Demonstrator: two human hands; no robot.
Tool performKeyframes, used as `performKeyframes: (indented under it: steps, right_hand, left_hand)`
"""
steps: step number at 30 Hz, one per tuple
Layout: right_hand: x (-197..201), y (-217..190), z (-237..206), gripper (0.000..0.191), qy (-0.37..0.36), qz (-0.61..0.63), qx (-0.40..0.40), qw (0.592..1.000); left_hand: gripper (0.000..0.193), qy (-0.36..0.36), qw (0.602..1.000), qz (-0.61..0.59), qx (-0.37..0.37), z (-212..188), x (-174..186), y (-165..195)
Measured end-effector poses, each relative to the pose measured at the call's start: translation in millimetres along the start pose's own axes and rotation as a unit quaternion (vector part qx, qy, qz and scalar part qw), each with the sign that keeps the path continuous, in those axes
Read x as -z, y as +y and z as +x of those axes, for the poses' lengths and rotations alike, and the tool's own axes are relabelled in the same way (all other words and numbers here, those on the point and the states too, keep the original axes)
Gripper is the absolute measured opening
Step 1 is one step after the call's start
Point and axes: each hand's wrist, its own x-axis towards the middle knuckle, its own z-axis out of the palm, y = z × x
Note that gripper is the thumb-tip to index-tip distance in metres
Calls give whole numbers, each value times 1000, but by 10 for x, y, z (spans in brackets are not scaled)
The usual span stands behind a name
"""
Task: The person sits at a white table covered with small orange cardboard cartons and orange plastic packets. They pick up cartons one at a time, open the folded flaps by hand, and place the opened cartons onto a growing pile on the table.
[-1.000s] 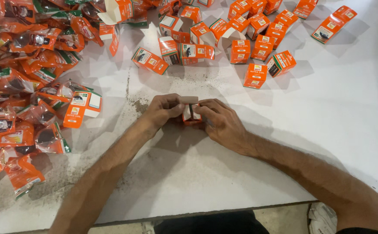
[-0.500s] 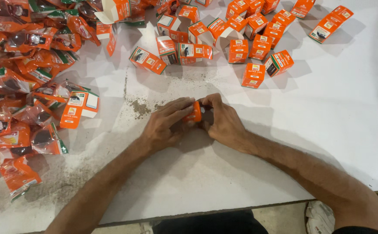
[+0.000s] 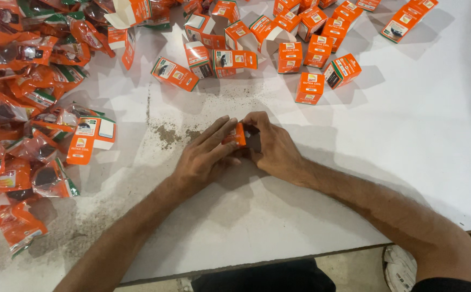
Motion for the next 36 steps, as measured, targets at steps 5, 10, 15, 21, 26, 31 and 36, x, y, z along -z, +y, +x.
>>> performKeyframes:
  steps: [5, 10, 15, 21, 26, 31, 36]
  right_hand:
    - [-1, 35, 20, 82, -3, -23, 109, 994]
    - [268, 254, 259, 72, 117, -311, 115, 936]
    - [407, 372, 303, 82, 152, -350, 137, 914]
    - [101, 224, 183, 98, 41, -135, 215, 966]
    - [-11, 98, 91, 87, -47, -5, 117, 992]
    - [9, -13, 70, 63, -103, 99, 31, 989]
    - [-12, -99, 113, 62, -68, 42, 73, 994]
  left_hand:
    - [35, 3, 1000, 19, 5, 1, -27, -1]
    - [46, 71, 987, 138, 36, 125, 101, -432]
    - [56, 94, 947, 275, 134, 324, 263, -1017]
    - [15, 184, 964, 144, 130, 374, 202, -821]
    - [27, 19, 997, 26, 76, 185, 46, -117]
    - [20, 21, 967, -13, 254, 250, 678, -521]
    - [42, -123, 768, 463, 426, -126, 2013, -1141]
